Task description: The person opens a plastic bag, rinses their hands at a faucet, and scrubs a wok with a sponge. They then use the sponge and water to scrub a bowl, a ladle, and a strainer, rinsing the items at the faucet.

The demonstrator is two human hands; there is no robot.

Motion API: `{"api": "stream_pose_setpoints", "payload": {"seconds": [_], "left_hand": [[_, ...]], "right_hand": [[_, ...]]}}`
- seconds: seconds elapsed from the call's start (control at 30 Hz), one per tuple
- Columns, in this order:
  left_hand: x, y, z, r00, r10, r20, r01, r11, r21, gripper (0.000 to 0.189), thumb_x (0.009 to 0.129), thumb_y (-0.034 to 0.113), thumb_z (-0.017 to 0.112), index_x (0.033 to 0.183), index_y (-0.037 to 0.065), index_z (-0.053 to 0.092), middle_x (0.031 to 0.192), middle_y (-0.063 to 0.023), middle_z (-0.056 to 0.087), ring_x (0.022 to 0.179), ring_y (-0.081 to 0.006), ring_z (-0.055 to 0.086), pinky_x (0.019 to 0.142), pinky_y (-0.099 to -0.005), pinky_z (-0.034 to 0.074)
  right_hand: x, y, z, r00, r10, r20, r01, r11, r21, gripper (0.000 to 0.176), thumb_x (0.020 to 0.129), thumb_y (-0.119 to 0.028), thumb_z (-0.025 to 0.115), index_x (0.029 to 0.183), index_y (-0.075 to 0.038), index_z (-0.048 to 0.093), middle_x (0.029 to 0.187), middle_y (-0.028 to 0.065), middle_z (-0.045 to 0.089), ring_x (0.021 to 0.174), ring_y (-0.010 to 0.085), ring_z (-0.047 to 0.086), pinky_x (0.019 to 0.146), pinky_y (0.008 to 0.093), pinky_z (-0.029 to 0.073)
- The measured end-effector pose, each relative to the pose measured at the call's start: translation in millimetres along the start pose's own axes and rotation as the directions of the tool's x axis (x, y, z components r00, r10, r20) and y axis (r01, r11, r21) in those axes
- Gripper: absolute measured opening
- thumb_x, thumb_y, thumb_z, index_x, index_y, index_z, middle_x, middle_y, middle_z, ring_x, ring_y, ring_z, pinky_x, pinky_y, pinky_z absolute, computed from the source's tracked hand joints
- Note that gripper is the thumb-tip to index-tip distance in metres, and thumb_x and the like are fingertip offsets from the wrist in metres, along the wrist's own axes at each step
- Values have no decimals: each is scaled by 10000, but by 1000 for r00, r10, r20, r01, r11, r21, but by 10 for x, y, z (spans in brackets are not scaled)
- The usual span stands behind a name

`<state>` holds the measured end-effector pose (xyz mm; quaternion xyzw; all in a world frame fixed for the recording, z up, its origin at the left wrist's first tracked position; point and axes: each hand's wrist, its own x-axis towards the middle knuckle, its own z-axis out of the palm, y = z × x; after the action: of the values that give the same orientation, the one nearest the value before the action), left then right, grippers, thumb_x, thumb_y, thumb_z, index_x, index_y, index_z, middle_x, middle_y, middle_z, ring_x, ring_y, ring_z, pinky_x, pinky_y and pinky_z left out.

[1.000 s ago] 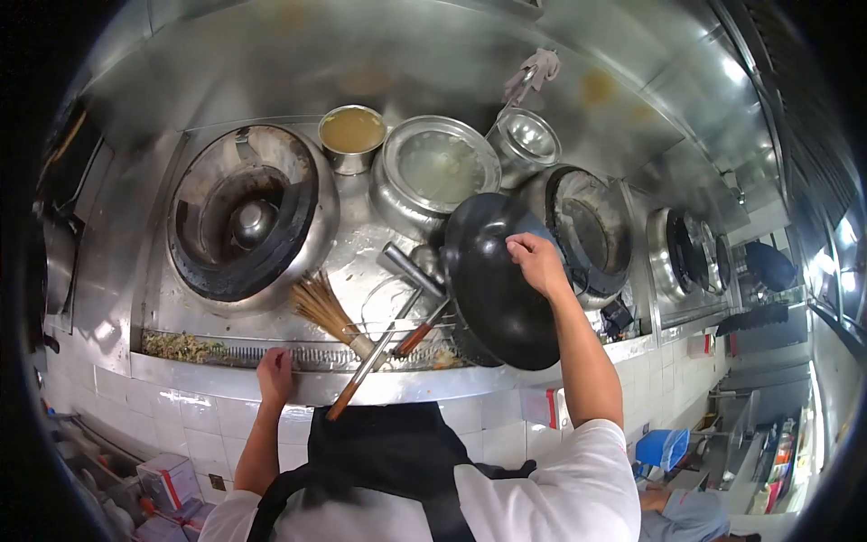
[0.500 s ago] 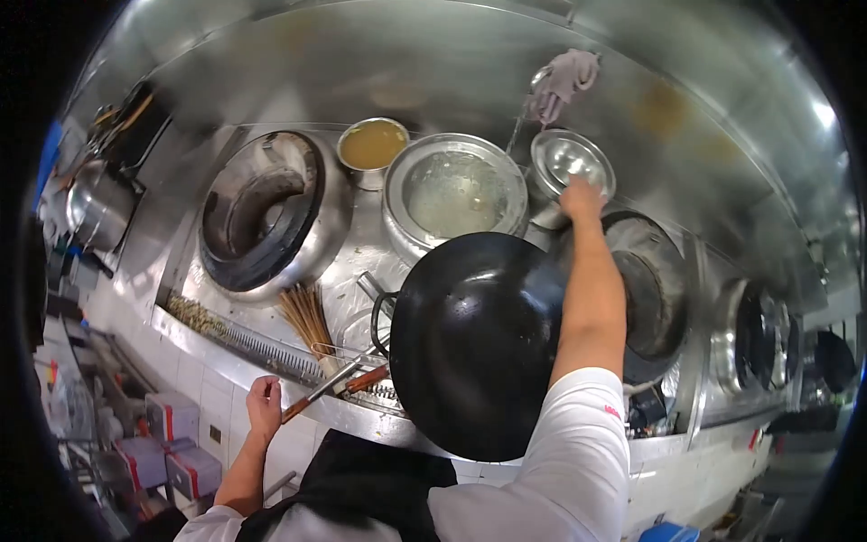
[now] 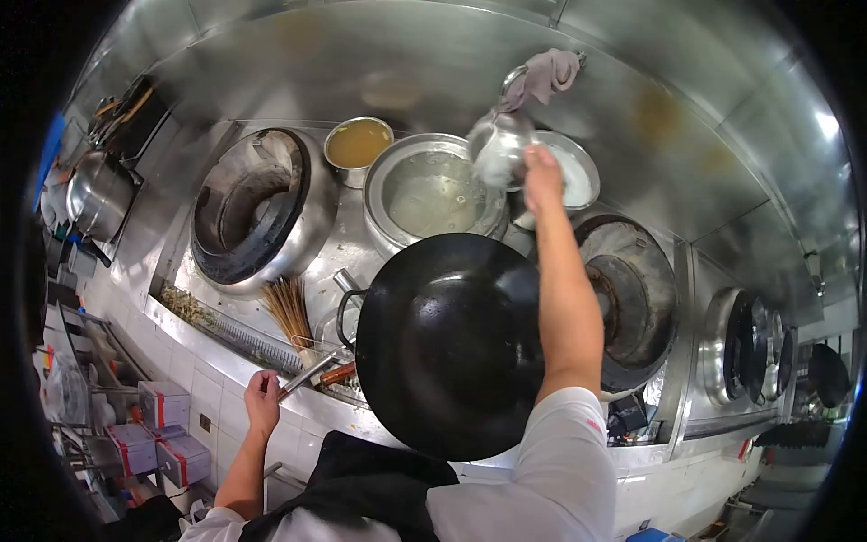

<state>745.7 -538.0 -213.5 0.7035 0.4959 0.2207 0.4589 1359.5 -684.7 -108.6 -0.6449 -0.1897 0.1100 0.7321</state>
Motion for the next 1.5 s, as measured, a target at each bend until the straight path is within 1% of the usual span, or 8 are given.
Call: {"api": "stream_pose_setpoints", "payload": {"seconds": [0.3,0.5,0.63,0.77,0.83,1.0,1.13,1.5], "left_hand": [[-22,129,52,989,145,29,-148,976,161,88,833,66,555,851,-10,592,746,-131,586,620,-216,572,581,-311,464],[-394,274,-105,977,211,-33,-185,912,366,95,831,74,556,844,-13,593,733,-135,582,613,-214,568,575,-318,453],[-562,260,-175,993,96,-71,-61,917,394,98,830,77,555,848,-10,597,728,-142,578,611,-218,563,576,-321,451],[-642,360,-180,991,93,-94,-43,898,437,112,826,86,555,856,-13,597,731,-152,578,604,-223,552,573,-324,445],[-652,361,-223,987,113,-114,-51,893,447,117,826,89,556,857,-16,597,730,-155,579,600,-227,548,572,-322,442],[-533,490,-141,992,-56,-110,86,953,290,162,860,130,558,853,-27,595,683,-99,577,615,-151,538,588,-272,437],[-381,545,69,999,10,-48,-3,988,157,170,877,134,553,863,-31,589,697,-44,574,643,-97,518,595,-241,427],[173,1669,869,976,45,213,54,898,-437,201,912,190,530,921,0,596,730,-14,566,626,-60,503,556,-196,408]], "right_hand": [[-237,349,642,946,0,324,50,988,-147,296,900,-246,550,1076,-11,595,959,64,650,873,119,580,792,256,444],[675,602,-516,948,-317,-2,208,629,-749,329,839,-209,528,1110,-35,596,1096,192,599,1046,321,559,890,364,426],[508,556,-529,995,15,-95,-96,158,-983,721,696,-382,625,1283,-5,445,1266,290,449,1184,381,447,975,400,376],[947,968,-666,947,323,4,-115,350,-930,638,717,-338,583,1245,7,493,1275,285,445,1192,362,451,977,378,380],[1058,885,-688,743,623,245,315,-1,-949,488,741,-281,532,1122,18,589,1222,255,503,1135,338,510,954,379,402],[1866,2303,-1182,892,286,351,391,-94,-916,352,759,-231,509,937,33,659,1026,244,607,987,358,590,877,419,439],[690,453,-663,990,-4,-141,-55,909,-413,403,807,-181,621,1115,65,536,998,171,623,914,253,583,807,358,439],[-2153,396,2,989,137,55,-66,748,-661,232,863,-123,505,1030,36,527,1013,247,585,958,367,560,814,405,428]]}}
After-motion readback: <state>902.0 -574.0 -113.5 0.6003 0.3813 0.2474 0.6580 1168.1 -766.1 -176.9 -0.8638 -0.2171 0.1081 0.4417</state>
